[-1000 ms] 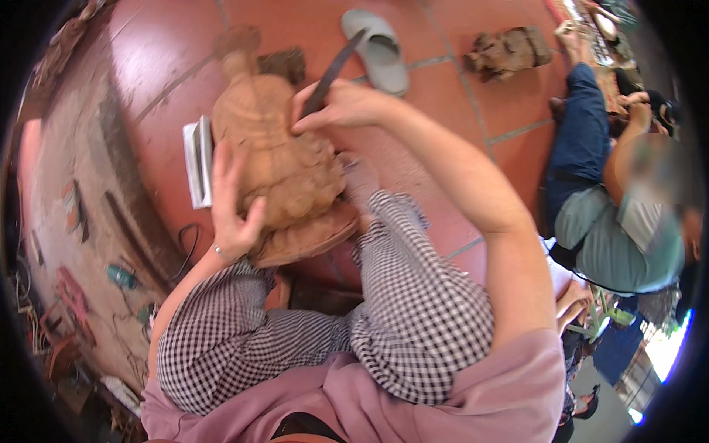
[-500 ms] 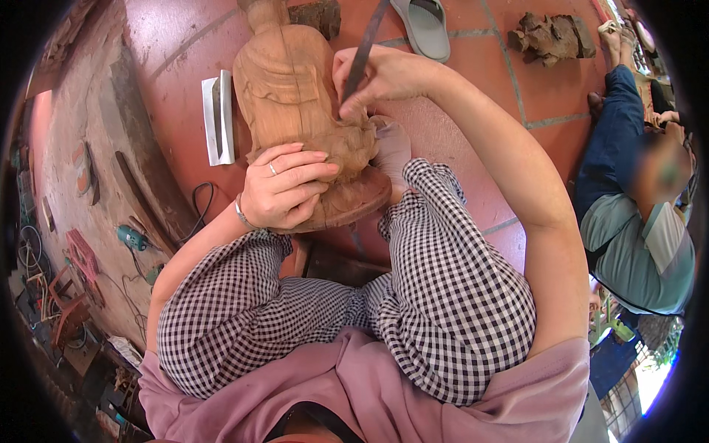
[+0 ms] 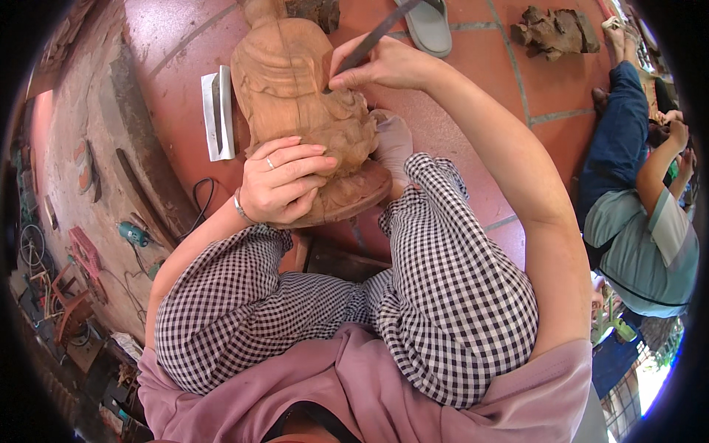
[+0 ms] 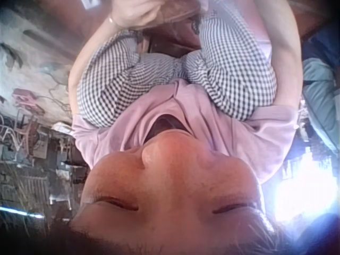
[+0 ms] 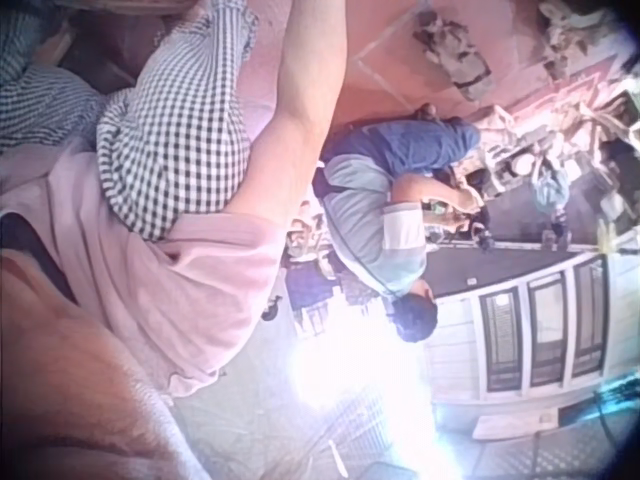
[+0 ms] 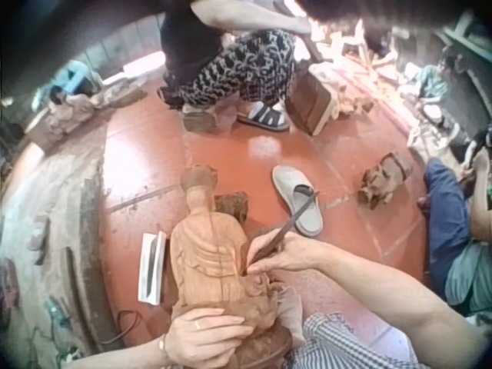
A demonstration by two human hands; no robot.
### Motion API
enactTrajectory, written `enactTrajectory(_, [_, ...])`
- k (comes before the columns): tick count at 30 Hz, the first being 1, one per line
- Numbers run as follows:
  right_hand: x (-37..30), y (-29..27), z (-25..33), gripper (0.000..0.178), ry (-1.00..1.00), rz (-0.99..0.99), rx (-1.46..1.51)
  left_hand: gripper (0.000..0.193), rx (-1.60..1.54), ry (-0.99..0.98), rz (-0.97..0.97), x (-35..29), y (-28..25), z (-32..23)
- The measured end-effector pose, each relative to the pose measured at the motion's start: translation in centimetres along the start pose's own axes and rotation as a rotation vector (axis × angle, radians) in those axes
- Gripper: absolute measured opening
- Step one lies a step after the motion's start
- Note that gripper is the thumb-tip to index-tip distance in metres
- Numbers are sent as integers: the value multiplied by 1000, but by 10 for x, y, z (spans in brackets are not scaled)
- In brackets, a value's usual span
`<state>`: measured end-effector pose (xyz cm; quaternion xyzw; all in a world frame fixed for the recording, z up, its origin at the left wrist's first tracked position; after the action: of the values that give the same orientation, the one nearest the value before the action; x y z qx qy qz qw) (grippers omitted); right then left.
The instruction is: The person sits on the floor and carves a wooden figurine using a chisel and mallet. They repeatedly strike the chisel to shape the wood and occasionally rotate the object to access different sides.
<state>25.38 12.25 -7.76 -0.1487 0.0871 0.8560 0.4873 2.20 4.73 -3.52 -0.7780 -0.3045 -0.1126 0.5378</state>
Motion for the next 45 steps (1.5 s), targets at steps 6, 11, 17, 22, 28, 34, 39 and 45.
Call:
enactTrajectory(6, [-2, 8, 17, 21, -80, 90, -179, 12, 11, -8, 6, -2, 0, 0])
enactTrajectory(11, [-2, 3, 4, 19, -103, 50, -43, 13, 7, -6, 4, -1, 0, 0])
enactTrajectory(17, [0, 5, 6, 21, -74, 38, -67, 12, 14, -3, 0, 0, 0, -1])
enactTrajectory(22, [-11, 6, 8, 14, -106, 83, -99, 12, 17, -2, -2, 0, 1, 0])
enactTrajectory(28, [-2, 5, 0, 13, -80, 6, 45, 11, 10, -9, 8, 0, 0, 0])
enactTrajectory(34, [-8, 7, 7, 12, -125, 124, -124, 10, 15, -9, -4, -1, 0, 0])
enactTrajectory(39, [-4, 5, -5, 15, -123, -67, 75, 11, 8, -9, 2, 0, 0, 0])
enactTrajectory(45, [-7, 10, 7, 13, -72, 64, -60, 11, 12, -7, -5, -2, 0, 0])
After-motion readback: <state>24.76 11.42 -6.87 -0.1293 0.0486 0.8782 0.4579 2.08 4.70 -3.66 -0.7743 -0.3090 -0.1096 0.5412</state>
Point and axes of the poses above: each hand's wrist, its own x-axis towards the middle knuckle, its own y-axis out of the palm, z = x × y, the point moved 4 cm from there along x, towards the middle knuckle, and after that the axes turned 9 degrees about x, right-handed, at the moved point
